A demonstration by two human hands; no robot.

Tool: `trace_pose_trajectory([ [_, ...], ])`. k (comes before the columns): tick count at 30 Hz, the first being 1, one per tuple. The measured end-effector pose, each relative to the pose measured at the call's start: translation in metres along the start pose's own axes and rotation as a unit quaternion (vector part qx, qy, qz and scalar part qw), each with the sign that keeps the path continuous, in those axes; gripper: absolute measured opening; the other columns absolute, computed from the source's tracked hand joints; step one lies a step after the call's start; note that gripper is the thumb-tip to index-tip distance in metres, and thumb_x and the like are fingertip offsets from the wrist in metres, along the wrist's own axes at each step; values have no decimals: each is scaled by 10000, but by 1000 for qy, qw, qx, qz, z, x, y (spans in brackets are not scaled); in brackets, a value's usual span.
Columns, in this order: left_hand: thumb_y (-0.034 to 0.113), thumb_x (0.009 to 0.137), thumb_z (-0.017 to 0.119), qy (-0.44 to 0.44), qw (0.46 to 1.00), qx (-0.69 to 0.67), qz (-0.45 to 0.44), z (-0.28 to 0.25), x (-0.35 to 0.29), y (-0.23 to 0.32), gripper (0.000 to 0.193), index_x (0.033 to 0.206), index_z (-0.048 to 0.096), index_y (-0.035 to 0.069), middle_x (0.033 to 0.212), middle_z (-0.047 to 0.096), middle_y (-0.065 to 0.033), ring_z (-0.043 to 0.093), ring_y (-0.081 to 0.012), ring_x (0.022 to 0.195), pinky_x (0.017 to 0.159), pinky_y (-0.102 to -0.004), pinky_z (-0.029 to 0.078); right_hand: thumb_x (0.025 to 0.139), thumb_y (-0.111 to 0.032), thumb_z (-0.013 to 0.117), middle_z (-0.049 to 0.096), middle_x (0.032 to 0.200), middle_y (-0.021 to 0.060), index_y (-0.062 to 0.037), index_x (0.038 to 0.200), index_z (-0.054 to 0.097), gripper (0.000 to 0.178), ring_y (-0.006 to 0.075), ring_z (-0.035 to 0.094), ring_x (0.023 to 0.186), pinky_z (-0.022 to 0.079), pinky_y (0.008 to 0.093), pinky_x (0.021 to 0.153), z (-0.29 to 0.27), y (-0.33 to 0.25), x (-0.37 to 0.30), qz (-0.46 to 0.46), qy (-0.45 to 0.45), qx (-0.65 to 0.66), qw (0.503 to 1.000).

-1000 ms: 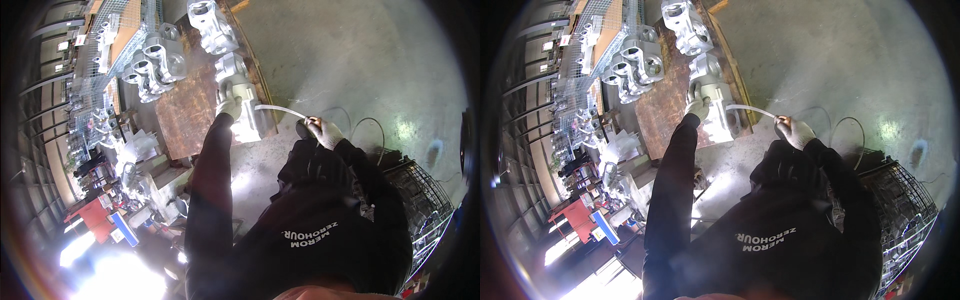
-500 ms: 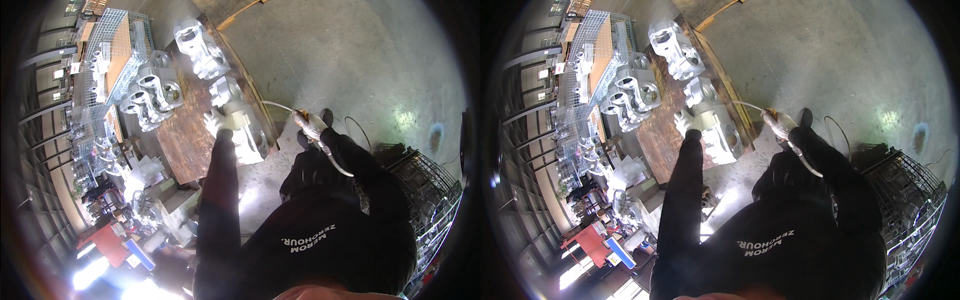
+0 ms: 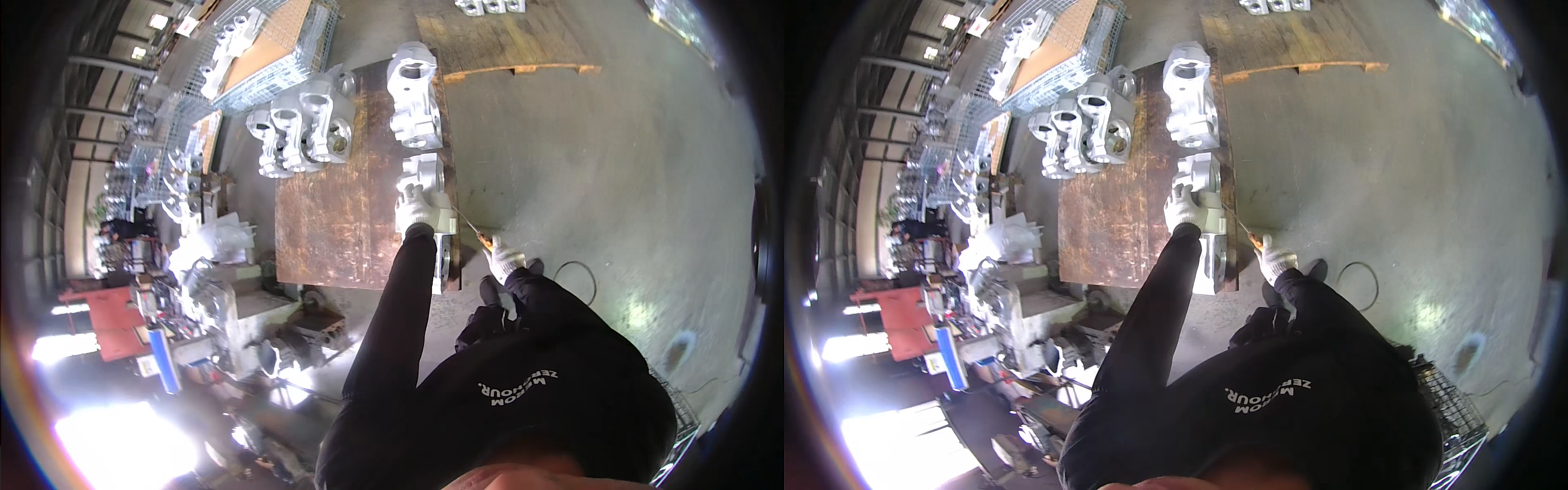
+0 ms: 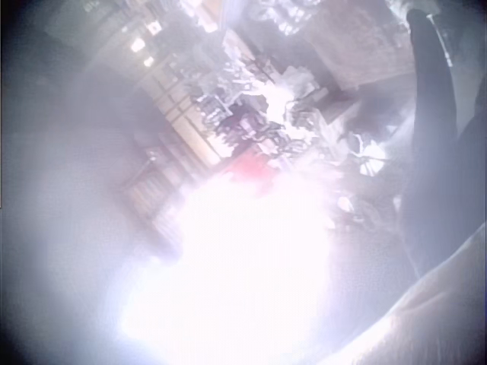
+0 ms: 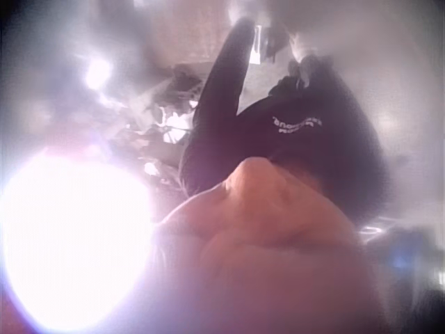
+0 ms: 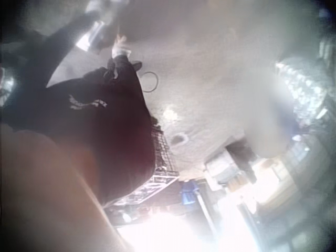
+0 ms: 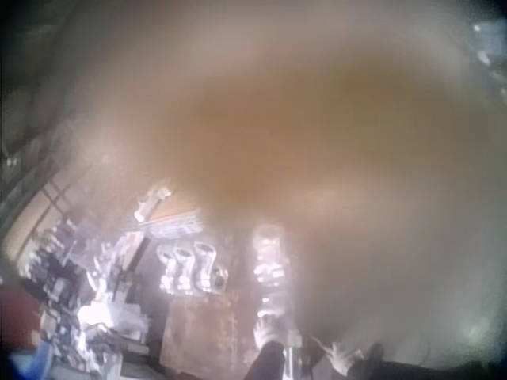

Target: The person repeatedly picks up silver metal parts, wipes them with white paper, and places them on a wooden pallet. Later, the person uses a handheld spray tool to clean the parts on the pallet.

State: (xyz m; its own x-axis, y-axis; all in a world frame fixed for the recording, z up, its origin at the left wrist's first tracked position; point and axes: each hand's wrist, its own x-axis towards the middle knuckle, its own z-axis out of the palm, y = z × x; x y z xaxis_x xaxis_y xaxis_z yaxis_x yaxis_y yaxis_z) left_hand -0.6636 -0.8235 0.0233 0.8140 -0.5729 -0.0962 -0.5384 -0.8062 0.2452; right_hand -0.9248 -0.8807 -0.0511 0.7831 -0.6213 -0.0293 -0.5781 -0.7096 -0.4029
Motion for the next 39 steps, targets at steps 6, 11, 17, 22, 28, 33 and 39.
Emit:
trace_pose_trajectory([
  [6, 374, 765, 677, 24, 998, -42, -25, 4, 2, -10, 620, 1317, 527, 136, 1360, 490, -121, 452, -331, 1286, 1082, -460, 342, 958, -400, 549, 620, 617, 135, -118, 1090, 495, 317, 351, 639, 540, 455, 509, 426, -2, -6, 83, -38, -113, -100, 988],
  [11, 324, 825, 632, 48, 997, -65, -6, 14, 5, -10, 485, 1265, 588, 125, 1344, 539, -138, 515, -356, 1234, 1076, -449, 383, 946, -368, 557, 681, 792, 191, -91, 1106, 498, 326, 394, 682, 735, 523, 531, 609, -12, -1, 140, 33, -127, -31, 991],
  [17, 311, 862, 623, 24, 997, -68, 20, -2, 6, -2, 419, 1240, 584, 134, 1296, 560, -127, 523, -337, 1202, 1009, -466, 407, 959, -386, 518, 683, 892, 247, -42, 1134, 510, 386, 446, 667, 838, 521, 541, 714, 19, 36, 142, 43, -169, 112, 978],
  [22, 245, 830, 635, -59, 997, -56, 7, -20, 2, 13, 420, 1233, 617, 129, 1300, 589, -104, 551, -324, 1197, 1029, -428, 436, 982, -426, 475, 687, 928, 243, -9, 1113, 567, 446, 441, 664, 877, 516, 524, 734, 32, 66, 144, 53, -125, 183, 974],
  [28, 248, 871, 636, -8, 999, -47, -7, 4, 5, 2, 379, 1225, 613, 116, 1268, 601, -114, 598, -337, 1122, 955, -420, 484, 1017, -402, 466, 670, 851, 147, -92, 1089, 590, 342, 349, 658, 741, 498, 459, 630, 9, 88, 112, 149, -106, 360, 915],
  [33, 134, 842, 639, 23, 996, -81, 14, 16, 6, -4, 305, 1146, 641, 111, 1133, 630, -123, 622, -307, 991, 877, -433, 495, 1009, -494, 485, 564, 738, -24, -138, 990, 580, 368, 113, 534, 605, 456, 299, 573, -30, 104, 60, 281, -255, 560, 737],
  [39, 217, 922, 617, 29, 997, -65, 28, 11, 2, 5, 239, 1140, 641, 121, 1075, 632, -119, 622, -296, 935, 844, -409, 503, 954, -636, 476, 573, 769, -38, -180, 992, 611, 477, 57, 362, 430, 308, 304, 372, -16, 99, 24, 335, -279, 636, 637],
])
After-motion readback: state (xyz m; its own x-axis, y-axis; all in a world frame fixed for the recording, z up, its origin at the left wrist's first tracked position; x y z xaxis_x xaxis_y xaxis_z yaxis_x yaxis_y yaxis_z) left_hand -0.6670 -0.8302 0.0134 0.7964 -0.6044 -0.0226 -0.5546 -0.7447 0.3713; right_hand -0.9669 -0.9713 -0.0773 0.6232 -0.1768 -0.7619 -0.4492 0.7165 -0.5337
